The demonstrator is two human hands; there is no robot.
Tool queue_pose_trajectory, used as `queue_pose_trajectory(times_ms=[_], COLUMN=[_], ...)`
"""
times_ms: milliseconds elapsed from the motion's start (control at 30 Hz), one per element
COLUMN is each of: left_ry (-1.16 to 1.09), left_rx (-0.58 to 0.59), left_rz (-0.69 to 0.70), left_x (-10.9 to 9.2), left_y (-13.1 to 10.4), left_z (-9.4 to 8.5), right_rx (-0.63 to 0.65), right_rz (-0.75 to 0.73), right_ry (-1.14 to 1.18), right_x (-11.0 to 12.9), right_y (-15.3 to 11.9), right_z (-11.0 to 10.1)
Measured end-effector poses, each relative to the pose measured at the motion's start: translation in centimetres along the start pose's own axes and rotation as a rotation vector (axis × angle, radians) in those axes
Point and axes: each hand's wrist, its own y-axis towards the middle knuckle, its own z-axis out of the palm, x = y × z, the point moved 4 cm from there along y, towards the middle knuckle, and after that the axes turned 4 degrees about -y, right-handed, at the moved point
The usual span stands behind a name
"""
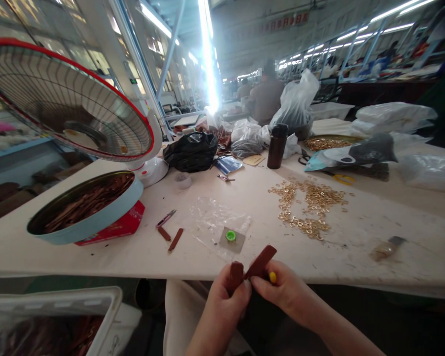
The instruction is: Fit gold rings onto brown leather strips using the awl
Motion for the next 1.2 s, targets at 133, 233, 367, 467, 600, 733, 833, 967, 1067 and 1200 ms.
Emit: queue_pose_trajectory(times_ms=[133, 233, 367, 467, 600, 733, 833, 967, 1067, 1200], left_ry=[0.012, -0.011, -0.059, -0.03, 0.114, 0.448, 0.525, 0.493, 0.358, 0.119], left_rx=[0.005, -0.027, -0.066, -0.048, -0.087, -0.336, -0.568, -0.695, -0.668, -0.522], left_rz=[0.058, 0.054, -0.009, -0.018, 0.074, 0.114, 0.112, 0.074, 0.069, 0.071], left_x=[0.4, 0.6, 0.5, 0.3, 0.0, -1.1, -2.3, -3.1, -3.1, -2.8], left_y=[0.6, 0.7, 0.8, 0.9, 1.5, 3.8, 6.0, 7.7, 7.0, 4.3], left_z=[-1.4, -2.3, -3.4, -4.2, -6.3, -12.6, -19.0, -24.3, -24.1, -19.0], right_rx=[-0.007, -0.025, -0.013, 0.017, 0.002, 0.019, -0.028, 0.128, 0.208, 0.222], right_rz=[0.034, 0.045, 0.081, 0.105, 0.091, 0.092, 0.165, 0.201, 0.178, 0.135], right_ry=[-0.093, -0.12, -0.081, -0.051, -0.039, 0.107, 0.119, 0.054, 0.034, -0.015], right_x=[-0.4, -1.0, -2.1, -2.9, -3.6, -4.5, -5.5, -5.9, -5.7, -5.2], right_y=[0.4, 1.0, 2.1, 3.1, 4.5, 5.5, 5.7, 5.6, 5.5, 5.0], right_z=[0.5, 1.0, 2.3, 3.5, 4.8, 5.1, 4.7, 5.7, 6.5, 7.1])
